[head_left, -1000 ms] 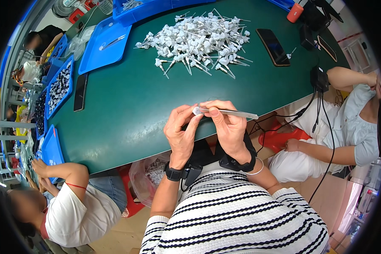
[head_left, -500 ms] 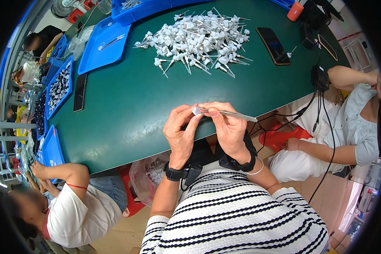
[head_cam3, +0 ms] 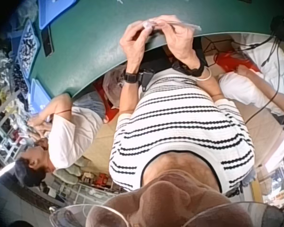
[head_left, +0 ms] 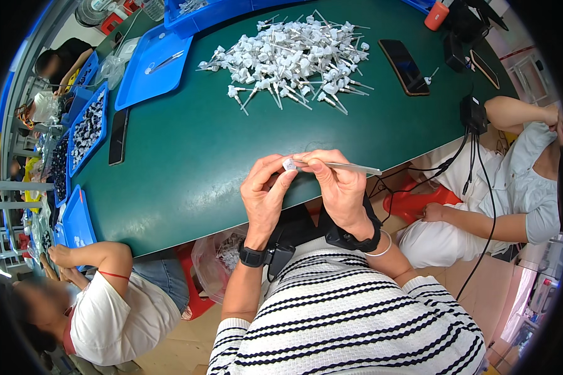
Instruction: The person uses tweezers to pick up small white plastic components from a large pile on a green table and inserts them into a clear plastic tube. The person repeats this process continuously, occasionally moving a blue tray to access more components.
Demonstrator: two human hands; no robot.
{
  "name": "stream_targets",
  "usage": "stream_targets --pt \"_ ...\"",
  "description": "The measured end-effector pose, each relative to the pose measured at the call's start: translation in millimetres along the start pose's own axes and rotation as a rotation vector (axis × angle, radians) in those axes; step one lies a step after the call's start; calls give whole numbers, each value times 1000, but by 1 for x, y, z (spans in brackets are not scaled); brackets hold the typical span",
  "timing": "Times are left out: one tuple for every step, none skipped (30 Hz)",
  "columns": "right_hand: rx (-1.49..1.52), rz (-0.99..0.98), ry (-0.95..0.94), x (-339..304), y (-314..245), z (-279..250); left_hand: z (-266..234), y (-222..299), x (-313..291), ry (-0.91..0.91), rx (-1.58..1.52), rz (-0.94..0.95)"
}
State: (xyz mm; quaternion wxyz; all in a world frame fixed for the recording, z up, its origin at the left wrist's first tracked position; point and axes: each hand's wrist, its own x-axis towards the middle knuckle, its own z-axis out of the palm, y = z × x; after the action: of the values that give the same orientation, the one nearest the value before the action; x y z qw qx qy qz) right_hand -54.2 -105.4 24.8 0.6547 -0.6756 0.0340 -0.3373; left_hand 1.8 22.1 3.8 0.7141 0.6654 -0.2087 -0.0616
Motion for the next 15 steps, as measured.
stream_targets --pt "-10 -2 -5 1 0 -1 0 0 0 -7 -6 -4" --pt "-21 -3 -11 1 1 -1 -1 1 1 -13 -9 -11" --pt "-11 -5 -10 1 0 -1 -1 2 1 -19 -14 -17" --pt "-2 -7 -9 1 0 -1 -1 3 1 -25 -19 -22" --pt "8 -8 -8 1 0 -1 -2 3 1 -31 -34 -32" --pt "3 -9 -14 1 0 -1 -2 1 1 -36 -48 -41" --pt "-2 -10 -19 1 -1 -2 -2 0 1 -42 -62 -51" --pt "-7 -11 -24 2 -1 -2 -2 1 1 -38 -62 -57" --pt "-2 -15 -30 2 -1 -3 -2 2 1 -34 -61 -64" --pt "2 -19 -35 2 0 -3 -2 2 1 -30 -61 -70" --pt "7 -23 -40 3 0 -4 -2 2 0 -40 -64 -74" --pt "-3 -23 -44 3 0 -4 -3 2 1 -50 -68 -77" --pt "-14 -24 -47 4 -1 -4 -3 2 1 -60 -71 -80" --pt "-24 -24 -51 4 -1 -5 -3 1 1 -59 -78 -83" --pt "-55 -29 -67 5 -2 -5 -3 1 0 -57 -84 -85"
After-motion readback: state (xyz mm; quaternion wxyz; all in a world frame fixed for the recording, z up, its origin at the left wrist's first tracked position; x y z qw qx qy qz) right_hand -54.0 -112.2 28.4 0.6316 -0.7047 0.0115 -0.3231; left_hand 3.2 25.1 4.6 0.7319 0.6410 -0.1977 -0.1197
